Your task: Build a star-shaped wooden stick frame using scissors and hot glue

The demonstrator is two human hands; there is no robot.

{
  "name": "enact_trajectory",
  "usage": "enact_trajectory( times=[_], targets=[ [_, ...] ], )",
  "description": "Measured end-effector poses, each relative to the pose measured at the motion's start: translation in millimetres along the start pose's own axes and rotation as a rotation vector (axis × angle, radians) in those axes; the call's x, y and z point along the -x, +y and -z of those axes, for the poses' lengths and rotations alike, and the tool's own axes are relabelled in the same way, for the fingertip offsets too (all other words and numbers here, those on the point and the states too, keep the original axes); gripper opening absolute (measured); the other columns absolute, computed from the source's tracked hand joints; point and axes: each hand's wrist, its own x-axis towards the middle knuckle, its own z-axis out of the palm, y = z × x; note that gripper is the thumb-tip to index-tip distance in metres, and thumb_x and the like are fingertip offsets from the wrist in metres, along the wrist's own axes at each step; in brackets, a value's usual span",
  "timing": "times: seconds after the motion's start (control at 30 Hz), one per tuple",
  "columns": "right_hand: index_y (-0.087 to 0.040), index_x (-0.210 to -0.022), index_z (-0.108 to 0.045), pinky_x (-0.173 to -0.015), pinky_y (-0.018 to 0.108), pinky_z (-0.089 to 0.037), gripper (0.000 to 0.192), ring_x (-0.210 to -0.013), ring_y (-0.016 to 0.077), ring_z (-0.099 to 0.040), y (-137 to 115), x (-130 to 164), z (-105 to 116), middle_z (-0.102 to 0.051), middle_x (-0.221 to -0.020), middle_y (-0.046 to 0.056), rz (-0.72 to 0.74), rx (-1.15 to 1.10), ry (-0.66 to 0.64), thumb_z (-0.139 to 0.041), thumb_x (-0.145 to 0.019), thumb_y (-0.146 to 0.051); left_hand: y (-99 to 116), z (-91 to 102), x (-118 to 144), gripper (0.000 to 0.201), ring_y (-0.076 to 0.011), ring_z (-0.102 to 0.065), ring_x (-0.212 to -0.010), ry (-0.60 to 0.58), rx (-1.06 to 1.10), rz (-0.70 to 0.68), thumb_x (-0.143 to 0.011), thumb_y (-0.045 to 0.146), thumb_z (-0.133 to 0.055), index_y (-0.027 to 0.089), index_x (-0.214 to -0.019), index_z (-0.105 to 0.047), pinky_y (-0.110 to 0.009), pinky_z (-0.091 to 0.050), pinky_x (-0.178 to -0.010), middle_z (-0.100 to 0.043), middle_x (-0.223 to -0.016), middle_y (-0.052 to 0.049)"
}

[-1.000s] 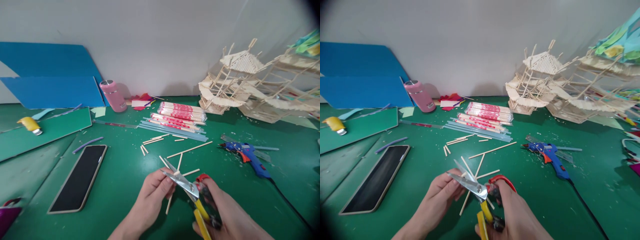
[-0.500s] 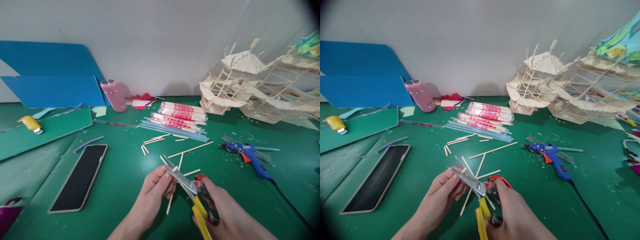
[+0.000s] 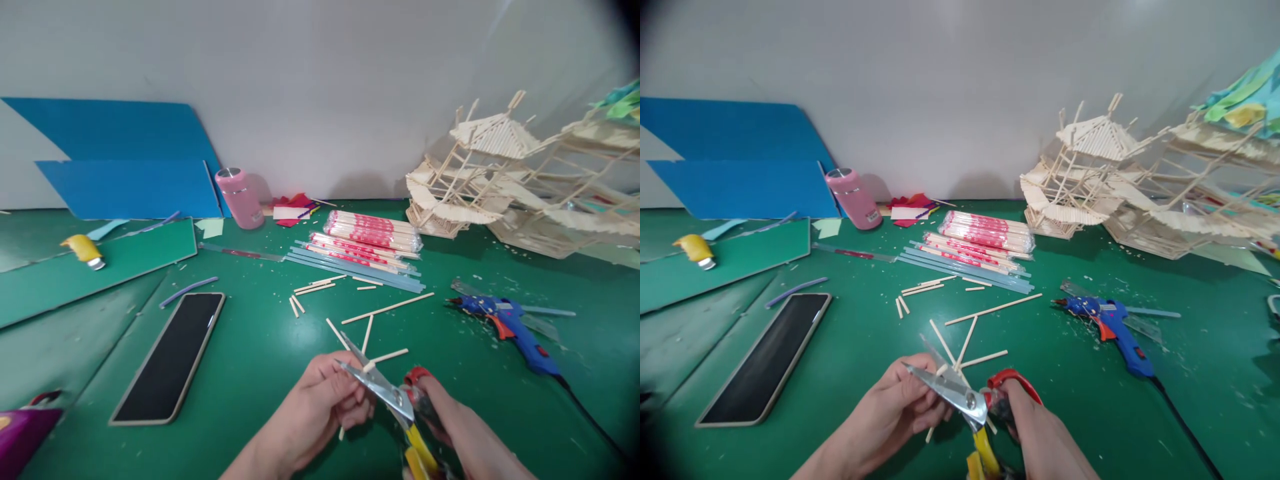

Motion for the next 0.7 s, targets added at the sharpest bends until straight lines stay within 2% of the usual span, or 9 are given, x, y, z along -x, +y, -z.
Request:
enact_trajectory(
  times=[0.13,0.23,0.3,0.47,0.6,0.7],
  targets=[
    [-0.026,-0.094,-0.050,-0.061,0.026,-0.046,0.047,-0.072,0.0239,-0.064,20.4,-2.4,-12.6,-0.065,-0.074,0.001,-0.007,0.029,0.048,-0.063,-0.049,-0.021,-5.6,-1.9,1.4,0.029,-0.0052,-0.028,-0.044,0.077,-0.090,-0.065,-0.077,0.038,-0.059,0.014,-0.063,-0.052,-0.021,-0.021,-0.045,-0.035,-0.051,0.006],
    [-0.026,-0.097,-0.049,-0.059,0.024,-0.046,0.051,-0.071,0.0223,-0.064,22.2,-3.0,-12.4,-0.065,-0.076,0.001,-0.002,0.033,0.035,-0.063,-0.048,-0.023,-8.0,-3.0,2.6,0.030,-0.0063,-0.030,-0.048,0.168,-0.288,-0.154,-0.078,0.042,-0.057,0.014,-0.069,-0.054,-0.021,-0.024,-0.046,-0.036,-0.053,0.005],
    [-0.025,-0.102,-0.047,-0.061,0.023,-0.046,0.056,-0.073,0.0218,-0.063,18.6,-2.6,-10.5,-0.065,-0.080,0.001,-0.007,0.023,0.033,-0.065,-0.048,-0.024,-8.4,-2.3,3.1,0.032,-0.0064,-0.031,-0.050,0.176,-0.354,-0.176,-0.078,0.043,-0.056,0.013,-0.067,-0.054,-0.021,-0.024,-0.046,-0.037,-0.054,0.005],
    [-0.023,-0.107,-0.046,-0.069,0.025,-0.047,0.062,-0.077,0.0226,-0.064,15.5,-2.4,-12.2,-0.066,-0.083,0.002,-0.041,-0.032,0.031,-0.069,-0.048,-0.027,-7.1,0.6,2.2,0.025,-0.0053,-0.031,-0.046,0.095,-0.120,-0.090,-0.076,0.035,-0.061,0.013,-0.064,-0.054,-0.020,-0.021,-0.043,-0.037,-0.052,0.005],
    [-0.023,-0.105,-0.049,-0.068,0.025,-0.047,0.054,-0.074,0.0215,-0.064,17.5,-2.7,-16.0,-0.066,-0.075,0.001,-0.107,-0.046,0.019,-0.066,-0.054,-0.023,-5.8,-0.8,0.7,0.028,-0.0044,-0.031,-0.042,0.058,-0.015,-0.019,-0.073,0.031,-0.064,0.013,-0.056,-0.050,-0.020,-0.018,-0.042,-0.041,-0.051,0.003],
    [-0.022,-0.101,-0.049,-0.062,0.024,-0.047,0.047,-0.071,0.0203,-0.064,8.6,-0.1,-11.4,-0.065,-0.074,0.001,-0.084,-0.021,0.028,-0.063,-0.056,-0.023,-6.4,-1.5,-0.2,0.028,-0.0053,-0.029,-0.041,0.061,-0.006,-0.033,-0.075,0.032,-0.061,0.014,-0.057,-0.049,-0.021,-0.019,-0.043,-0.033,-0.046,0.006]
  ],
)
